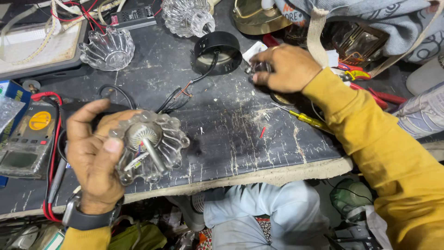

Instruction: The person assembles a glass light fixture at a cluttered repair bench. They fit a bulb holder into the glass shade, strip and trim a red wire with pliers, insert a metal fitting, and twist the fixture parts together by hand, then set the assembled lamp on the bench.

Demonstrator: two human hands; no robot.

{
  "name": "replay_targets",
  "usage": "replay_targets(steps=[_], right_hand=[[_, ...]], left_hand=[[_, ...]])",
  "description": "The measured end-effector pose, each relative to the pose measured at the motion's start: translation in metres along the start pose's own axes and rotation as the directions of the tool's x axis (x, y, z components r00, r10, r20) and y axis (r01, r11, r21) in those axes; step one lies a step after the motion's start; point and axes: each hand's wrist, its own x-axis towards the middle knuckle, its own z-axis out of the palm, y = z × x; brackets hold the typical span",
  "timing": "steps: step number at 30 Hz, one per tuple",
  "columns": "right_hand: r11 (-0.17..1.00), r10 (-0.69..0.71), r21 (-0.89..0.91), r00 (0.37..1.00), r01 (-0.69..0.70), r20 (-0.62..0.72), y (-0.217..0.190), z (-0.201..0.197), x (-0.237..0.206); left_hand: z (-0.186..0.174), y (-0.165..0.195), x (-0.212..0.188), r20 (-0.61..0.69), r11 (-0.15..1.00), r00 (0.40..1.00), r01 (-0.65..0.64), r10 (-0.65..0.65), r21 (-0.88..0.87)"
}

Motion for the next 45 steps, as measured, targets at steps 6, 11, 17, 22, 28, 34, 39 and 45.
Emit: replay_targets(steps=[6,11,17,22,28,34,39,45], right_hand=[[0.973,-0.207,0.062,0.957,0.224,-0.204,-0.065,0.017,-0.055],[0.937,-0.349,-0.096,0.912,0.335,-0.218,-0.078,0.04,-0.078],[0.978,-0.024,-0.21,0.984,-0.014,-0.178,-0.033,-0.004,-0.093],[0.981,0.167,-0.133,0.957,-0.138,0.237,0.025,-0.028,-0.067],[0.72,0.185,0.692,0.976,-0.055,-0.115,0.05,-0.062,-0.07],[0.976,0.009,0.217,0.995,0.014,-0.101,0.026,-0.062,-0.111],[0.967,-0.12,-0.221,0.992,0.124,0.03,0.011,-0.033,-0.123],[0.937,0.068,-0.346,0.996,-0.047,0.051,-0.007,-0.026,-0.07]], left_hand=[[0.005,-0.013,-0.008,0.021,0.99,1.0,-0.017,0.014,0.139],[0.021,-0.01,-0.007,-0.037,0.995,0.999,-0.006,0.009,0.1],[0.022,-0.011,-0.007,-0.053,0.988,0.998,-0.007,0.016,0.157],[0.018,-0.012,-0.009,-0.021,0.978,1.0,-0.015,0.02,0.208],[0.018,-0.01,-0.01,-0.009,0.986,1.0,-0.008,0.01,0.166],[0.018,-0.007,-0.007,-0.015,0.987,1.0,0.029,-0.027,0.156],[0.018,-0.008,-0.008,-0.026,0.994,0.999,0.043,-0.04,0.103],[0.012,-0.014,-0.008,0.031,0.994,0.999,0.003,-0.006,0.106]])
